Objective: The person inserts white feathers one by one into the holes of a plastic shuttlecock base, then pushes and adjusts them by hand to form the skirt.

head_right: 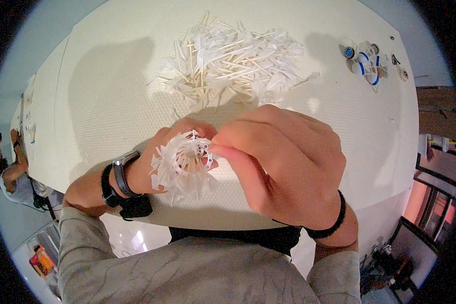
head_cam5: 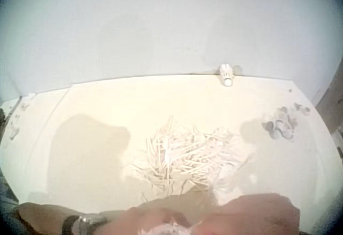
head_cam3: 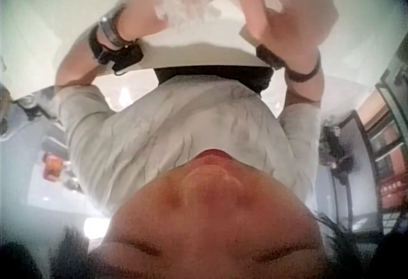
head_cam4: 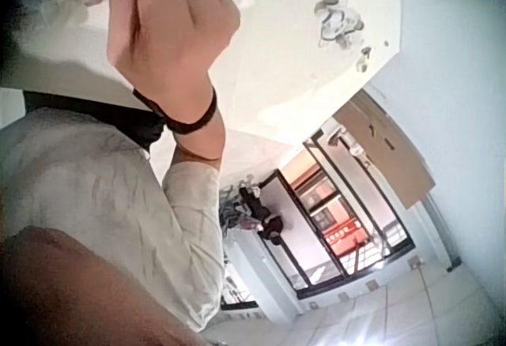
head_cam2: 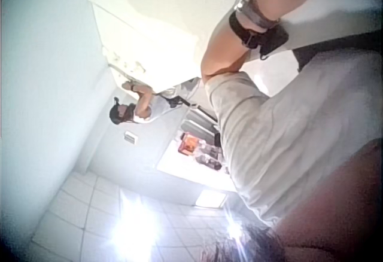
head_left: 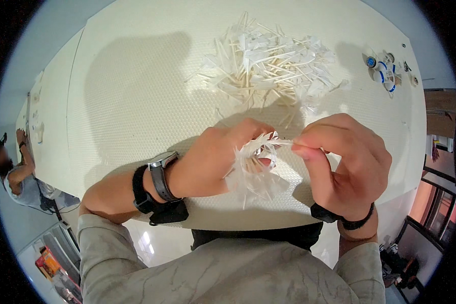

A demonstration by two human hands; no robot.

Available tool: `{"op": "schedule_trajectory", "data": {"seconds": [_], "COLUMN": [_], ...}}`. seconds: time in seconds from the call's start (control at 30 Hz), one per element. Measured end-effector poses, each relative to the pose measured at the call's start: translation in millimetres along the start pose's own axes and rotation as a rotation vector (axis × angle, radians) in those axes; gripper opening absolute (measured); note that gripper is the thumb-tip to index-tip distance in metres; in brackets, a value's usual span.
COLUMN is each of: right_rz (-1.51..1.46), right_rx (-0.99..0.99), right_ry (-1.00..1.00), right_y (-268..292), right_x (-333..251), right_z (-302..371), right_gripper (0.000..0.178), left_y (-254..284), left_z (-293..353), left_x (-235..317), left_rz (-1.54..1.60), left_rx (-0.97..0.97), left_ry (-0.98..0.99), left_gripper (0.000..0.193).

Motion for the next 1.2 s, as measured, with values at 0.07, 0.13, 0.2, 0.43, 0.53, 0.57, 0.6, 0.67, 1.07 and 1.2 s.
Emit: {"op": "schedule_trajectory", "data": {"seconds": [0.07,0.13,0.2,0.43,0.53,0.57,0.6,0.67,1.07,1.2], "right_rz": [0.012,0.023,-0.004,0.021,-0.021,-0.039,-0.100,-0.162,-0.094,0.031], "right_rx": [0.004,0.007,0.005,-0.025,-0.060,-0.071,-0.052,-0.036,-0.237,-0.255], "right_ry": [0.022,0.017,0.013,-0.001,-0.020,-0.025,-0.093,-0.156,-0.173,-0.065], "right_y": [1.8,0.8,-1.5,-3.4,-2.8,-3.3,-1.7,-0.2,-18.7,-22.5], "right_x": [-2.0,-2.3,-1.8,-4.5,3.9,5.3,9.0,12.6,12.3,1.1], "right_z": [-0.1,1.2,1.6,0.9,1.7,1.4,-1.0,-3.7,0.3,2.2], "right_gripper": [0.018,0.018,0.018,0.016,0.016,0.016,0.022,0.028,0.044,0.036], "left_y": [-1.5,-2.7,-2.4,-2.7,-4.3,-4.1,-2.4,-2.2,2.6,7.4], "left_z": [-0.7,0.2,0.3,-1.3,0.2,2.1,3.1,4.2,3.8,1.0], "left_x": [0.1,-2.0,-1.7,2.7,0.3,-0.4,-1.9,-4.2,8.1,30.1], "left_rz": [0.005,-0.009,0.005,-0.113,-0.106,-0.108,-0.152,-0.198,-0.436,-0.527], "left_rx": [-0.008,-0.014,-0.014,-0.012,-0.003,-0.001,0.024,0.054,0.242,0.309], "left_ry": [0.011,0.053,0.056,-0.023,0.050,0.051,0.030,0.006,-0.114,-0.276], "left_gripper": [0.038,0.037,0.037,0.036,0.043,0.043,0.051,0.061,0.063,0.051]}}
Point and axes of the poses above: each hand's wrist, its own z-axis away from the middle knuckle, its own y-axis out of the back of the hand, x = y × z, the point moved 6 cm from there along -z, towards the middle knuckle, and after that the axes turned 4 degrees about x, right-handed, at the moved point
